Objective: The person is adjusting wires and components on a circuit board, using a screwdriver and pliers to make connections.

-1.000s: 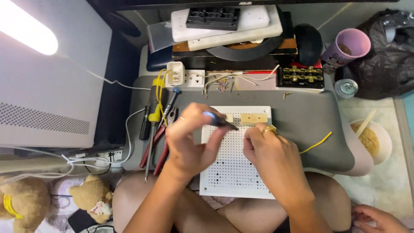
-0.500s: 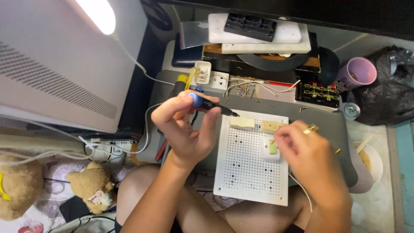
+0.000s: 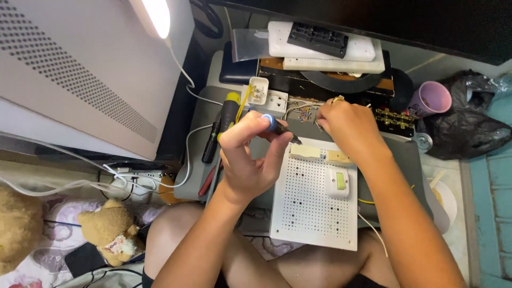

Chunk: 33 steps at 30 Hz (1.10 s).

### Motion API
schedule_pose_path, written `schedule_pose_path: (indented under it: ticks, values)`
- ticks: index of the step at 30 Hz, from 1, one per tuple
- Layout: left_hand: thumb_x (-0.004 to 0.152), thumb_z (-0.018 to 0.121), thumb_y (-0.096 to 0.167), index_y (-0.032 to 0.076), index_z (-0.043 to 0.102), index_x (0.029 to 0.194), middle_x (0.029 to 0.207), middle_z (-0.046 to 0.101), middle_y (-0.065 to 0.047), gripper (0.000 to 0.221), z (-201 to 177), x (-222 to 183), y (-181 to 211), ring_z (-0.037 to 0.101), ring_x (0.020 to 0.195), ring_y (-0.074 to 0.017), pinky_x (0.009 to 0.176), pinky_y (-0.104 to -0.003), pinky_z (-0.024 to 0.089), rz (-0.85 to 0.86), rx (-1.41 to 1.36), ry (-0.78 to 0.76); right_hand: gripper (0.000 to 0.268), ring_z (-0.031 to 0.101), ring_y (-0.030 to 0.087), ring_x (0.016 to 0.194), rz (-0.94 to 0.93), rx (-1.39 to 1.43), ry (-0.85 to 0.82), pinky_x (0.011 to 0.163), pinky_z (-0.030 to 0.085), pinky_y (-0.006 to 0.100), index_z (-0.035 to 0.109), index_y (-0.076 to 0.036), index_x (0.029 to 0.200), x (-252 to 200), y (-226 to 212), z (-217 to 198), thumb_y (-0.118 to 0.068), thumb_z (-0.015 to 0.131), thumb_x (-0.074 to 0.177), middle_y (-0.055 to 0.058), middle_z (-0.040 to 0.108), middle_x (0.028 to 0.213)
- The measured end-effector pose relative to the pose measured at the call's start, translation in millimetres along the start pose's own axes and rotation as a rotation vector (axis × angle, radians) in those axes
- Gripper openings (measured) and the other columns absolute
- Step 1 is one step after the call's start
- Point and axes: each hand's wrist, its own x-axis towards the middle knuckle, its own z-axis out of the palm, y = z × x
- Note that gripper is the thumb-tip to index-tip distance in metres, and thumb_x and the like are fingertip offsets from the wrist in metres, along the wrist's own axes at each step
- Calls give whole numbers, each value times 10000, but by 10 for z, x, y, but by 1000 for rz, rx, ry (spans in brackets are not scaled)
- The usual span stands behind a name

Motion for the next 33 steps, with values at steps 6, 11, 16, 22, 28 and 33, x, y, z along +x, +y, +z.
schedule_pose_path:
  ticks: [6,11,16,22,28,33]
  values:
    - [958,649,-39,32,376,1258,1143,530,-171,412,-118,-178,-23,659,849,-219,693,-251,597,-118,-60,-157,155,589,173,671,252,509,139,671,459,296,723,-70,1044,-639,-159,-632,-70,680,895,60,680,870]
    - [973,656,0,30,389,1276,1178,535,-173,405,-152,-218,-8,631,794,-200,701,-247,583,-110,10,-247,166,621,194,843,633,658,523,763,508,295,652,27,1130,-1882,25,-247,38,513,1039,127,651,1006]
    - [969,651,-15,31,393,1279,1163,535,-165,405,-106,-249,69,613,780,-193,690,-245,573,-80,-7,-263,251,602,252,960,803,644,735,842,514,320,549,76,1293,-2610,883,713,-56,397,1144,204,595,1134]
    - [943,657,-48,34,396,1275,1153,537,-173,430,-35,-266,104,623,782,-192,695,-239,576,-68,-5,-288,559,492,258,1310,1135,1469,290,1084,385,347,469,-58,1385,-2281,1435,1060,-442,312,1011,165,485,1435]
    - [873,661,-27,-87,455,1169,892,638,-172,365,57,-169,96,669,611,-271,544,-333,592,-11,43,-198,652,410,349,1342,1307,1578,84,1067,357,562,377,-60,1464,-1737,1121,665,-521,419,1006,177,413,1472]
    - [871,650,-33,-116,436,1160,944,598,-171,369,68,-213,39,693,660,-259,569,-327,611,-15,52,-186,701,428,354,1322,1374,1530,90,1034,376,580,392,-91,1458,-1739,1108,657,-586,420,963,162,419,1467]
